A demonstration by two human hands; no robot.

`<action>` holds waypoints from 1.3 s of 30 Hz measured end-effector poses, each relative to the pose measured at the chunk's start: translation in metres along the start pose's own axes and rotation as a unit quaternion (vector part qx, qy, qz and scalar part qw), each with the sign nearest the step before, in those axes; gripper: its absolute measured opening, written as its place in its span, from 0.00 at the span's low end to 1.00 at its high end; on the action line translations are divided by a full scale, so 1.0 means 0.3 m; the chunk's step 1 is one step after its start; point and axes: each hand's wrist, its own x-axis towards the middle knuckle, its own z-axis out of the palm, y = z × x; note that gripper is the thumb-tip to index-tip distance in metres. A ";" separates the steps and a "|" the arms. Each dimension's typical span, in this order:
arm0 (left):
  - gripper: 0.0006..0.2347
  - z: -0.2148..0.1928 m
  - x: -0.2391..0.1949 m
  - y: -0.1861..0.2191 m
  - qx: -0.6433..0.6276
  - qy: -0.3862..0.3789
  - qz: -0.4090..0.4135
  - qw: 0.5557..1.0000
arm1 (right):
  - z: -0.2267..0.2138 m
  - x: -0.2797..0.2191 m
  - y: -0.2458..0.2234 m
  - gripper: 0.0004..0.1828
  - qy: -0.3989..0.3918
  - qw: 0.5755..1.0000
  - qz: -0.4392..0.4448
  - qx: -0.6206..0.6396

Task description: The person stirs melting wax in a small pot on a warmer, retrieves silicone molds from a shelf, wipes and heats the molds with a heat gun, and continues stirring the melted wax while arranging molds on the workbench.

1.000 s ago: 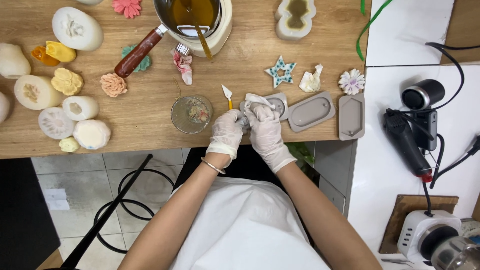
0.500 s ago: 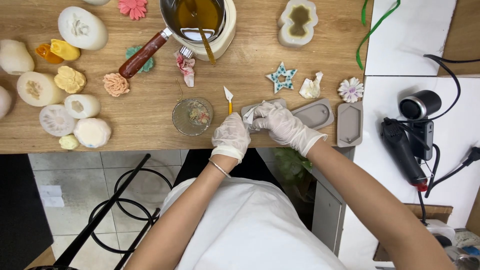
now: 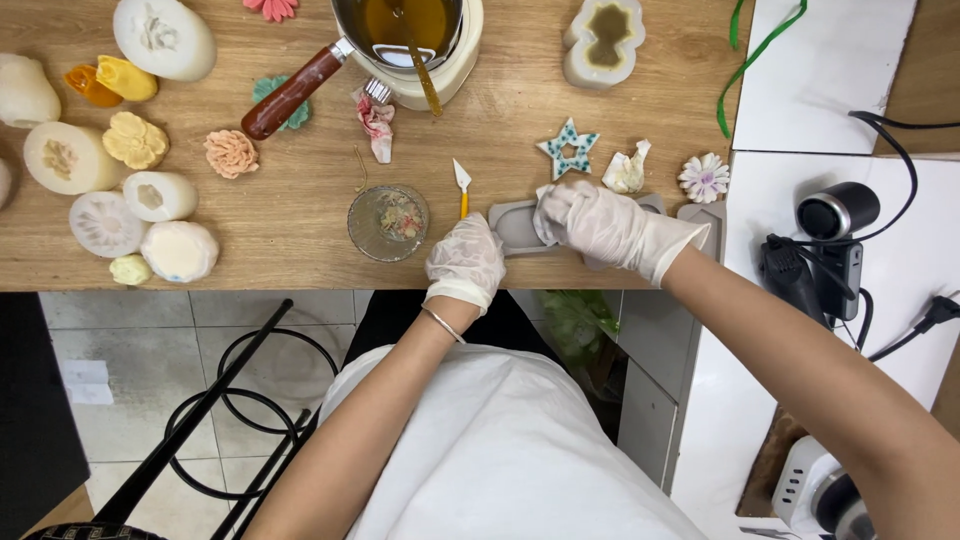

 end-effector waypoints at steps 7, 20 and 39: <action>0.17 -0.104 0.009 0.002 -0.098 -0.033 -0.024 0.994 | -0.105 -0.089 -0.003 0.12 0.300 0.714 0.434 0.460; 0.16 -0.085 0.119 0.086 -0.016 0.030 0.089 0.995 | 0.176 0.053 -0.207 0.18 0.069 0.950 0.226 -0.205; 0.16 -0.129 0.054 0.133 -0.116 0.002 -0.045 0.992 | 0.248 0.068 -0.303 0.06 -0.059 0.826 0.508 -0.235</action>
